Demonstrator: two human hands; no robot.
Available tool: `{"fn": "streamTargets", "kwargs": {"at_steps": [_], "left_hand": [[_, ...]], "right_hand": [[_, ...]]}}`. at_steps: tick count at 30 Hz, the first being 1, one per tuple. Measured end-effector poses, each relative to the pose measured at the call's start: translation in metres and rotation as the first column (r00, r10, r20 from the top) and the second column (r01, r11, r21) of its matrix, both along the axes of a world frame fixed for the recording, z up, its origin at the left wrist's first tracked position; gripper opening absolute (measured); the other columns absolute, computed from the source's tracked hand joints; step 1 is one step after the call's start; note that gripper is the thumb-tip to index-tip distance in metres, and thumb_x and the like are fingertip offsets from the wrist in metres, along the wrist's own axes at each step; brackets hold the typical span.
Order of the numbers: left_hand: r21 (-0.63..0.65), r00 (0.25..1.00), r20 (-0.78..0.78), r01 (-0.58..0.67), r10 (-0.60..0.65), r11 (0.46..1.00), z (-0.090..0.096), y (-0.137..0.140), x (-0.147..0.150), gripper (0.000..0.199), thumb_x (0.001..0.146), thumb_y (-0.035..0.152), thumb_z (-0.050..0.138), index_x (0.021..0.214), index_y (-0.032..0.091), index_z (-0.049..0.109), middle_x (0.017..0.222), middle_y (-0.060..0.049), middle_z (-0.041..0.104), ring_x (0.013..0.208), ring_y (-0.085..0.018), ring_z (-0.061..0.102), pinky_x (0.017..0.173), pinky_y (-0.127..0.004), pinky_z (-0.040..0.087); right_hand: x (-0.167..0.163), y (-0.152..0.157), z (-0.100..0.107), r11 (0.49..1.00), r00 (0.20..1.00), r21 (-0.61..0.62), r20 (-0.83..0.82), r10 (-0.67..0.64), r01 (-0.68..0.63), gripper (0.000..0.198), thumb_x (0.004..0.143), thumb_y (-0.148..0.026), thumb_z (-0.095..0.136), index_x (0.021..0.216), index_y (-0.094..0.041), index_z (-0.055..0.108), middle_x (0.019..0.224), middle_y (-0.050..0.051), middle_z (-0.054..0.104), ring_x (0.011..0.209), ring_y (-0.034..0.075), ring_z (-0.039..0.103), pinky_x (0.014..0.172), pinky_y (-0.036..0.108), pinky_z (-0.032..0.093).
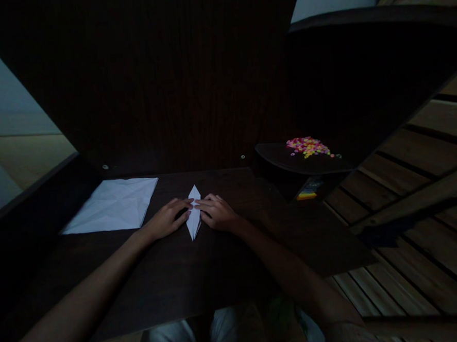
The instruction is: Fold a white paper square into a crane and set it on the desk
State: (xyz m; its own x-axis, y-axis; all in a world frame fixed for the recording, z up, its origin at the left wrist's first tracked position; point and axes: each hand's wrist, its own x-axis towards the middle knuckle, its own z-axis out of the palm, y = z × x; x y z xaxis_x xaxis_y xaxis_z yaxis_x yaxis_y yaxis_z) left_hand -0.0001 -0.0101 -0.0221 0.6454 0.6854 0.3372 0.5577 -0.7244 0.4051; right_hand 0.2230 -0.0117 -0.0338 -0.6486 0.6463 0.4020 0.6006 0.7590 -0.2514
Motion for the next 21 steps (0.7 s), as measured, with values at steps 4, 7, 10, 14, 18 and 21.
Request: {"fn": "streamTargets", "kwargs": {"at_steps": [4, 7, 10, 14, 18, 21], "left_hand": [[0.004, 1.0, -0.008, 0.002, -0.002, 1.0, -0.0016, 0.0008, -0.0004, 0.025, 0.094, 0.029, 0.043, 0.109, 0.019, 0.059, 0.127, -0.008, 0.06, 0.115, -0.022, 0.054, 0.102, -0.041, 0.043], [-0.007, 1.0, -0.006, 0.0, 0.0, 1.0, -0.0012, 0.0008, -0.0002, 0.024, 0.093, 0.029, 0.043, 0.109, 0.019, 0.059, 0.128, -0.008, 0.059, 0.116, -0.022, 0.053, 0.102, -0.041, 0.043], [-0.014, 1.0, 0.001, -0.003, 0.003, 1.0, -0.0004, 0.0008, 0.0001, 0.025, 0.093, 0.028, 0.043, 0.109, 0.019, 0.059, 0.127, -0.008, 0.06, 0.115, -0.022, 0.054, 0.102, -0.041, 0.043], [-0.028, 1.0, 0.013, 0.0, 0.0, 1.0, -0.0006, 0.0013, -0.0001, 0.024, 0.092, 0.025, 0.043, 0.108, 0.018, 0.06, 0.127, -0.009, 0.06, 0.113, -0.022, 0.055, 0.101, -0.041, 0.044], [-0.031, 1.0, 0.028, 0.013, -0.012, 0.999, -0.0001, 0.0006, -0.001, 0.025, 0.085, 0.017, 0.046, 0.107, 0.019, 0.059, 0.128, -0.008, 0.059, 0.119, -0.023, 0.052, 0.104, -0.044, 0.042], [-0.028, 1.0, 0.02, 0.014, -0.014, 0.999, 0.0013, -0.0008, -0.0013, 0.028, 0.082, 0.017, 0.051, 0.109, 0.018, 0.059, 0.128, -0.009, 0.059, 0.121, -0.024, 0.05, 0.105, -0.044, 0.041]], "right_hand": [[0.0002, -0.0003, 0.0009, 1.0, 1.0, -0.011, 0.004, -0.002, 0.002, 0.032, 0.089, -0.021, 0.053, 0.119, -0.018, 0.064, 0.129, 0.007, 0.06, 0.104, 0.024, 0.052, 0.09, 0.043, 0.044], [-0.0001, -0.0007, 0.0016, 1.0, 1.0, -0.025, 0.005, -0.004, 0.005, 0.033, 0.089, -0.021, 0.053, 0.12, -0.02, 0.063, 0.13, 0.007, 0.06, 0.105, 0.024, 0.052, 0.09, 0.044, 0.044], [-0.0001, -0.0008, 0.0011, 1.0, 1.0, -0.015, 0.001, -0.001, 0.001, 0.033, 0.089, -0.021, 0.053, 0.12, -0.02, 0.063, 0.13, 0.007, 0.06, 0.105, 0.025, 0.052, 0.089, 0.044, 0.044], [0.0003, -0.0003, -0.0003, 1.0, 1.0, -0.01, 0.001, -0.003, 0.003, 0.033, 0.09, -0.022, 0.052, 0.12, -0.02, 0.063, 0.13, 0.008, 0.059, 0.105, 0.025, 0.052, 0.088, 0.044, 0.044], [0.0005, 0.0, -0.0003, 1.0, 1.0, -0.024, 0.001, -0.006, 0.006, 0.034, 0.089, -0.021, 0.052, 0.121, -0.022, 0.063, 0.13, 0.007, 0.059, 0.105, 0.025, 0.052, 0.088, 0.044, 0.043], [0.0005, 0.0, 0.0002, 1.0, 1.0, -0.022, -0.005, -0.004, 0.004, 0.033, 0.09, -0.022, 0.052, 0.121, -0.022, 0.063, 0.13, 0.007, 0.06, 0.104, 0.025, 0.052, 0.088, 0.044, 0.044]]}}
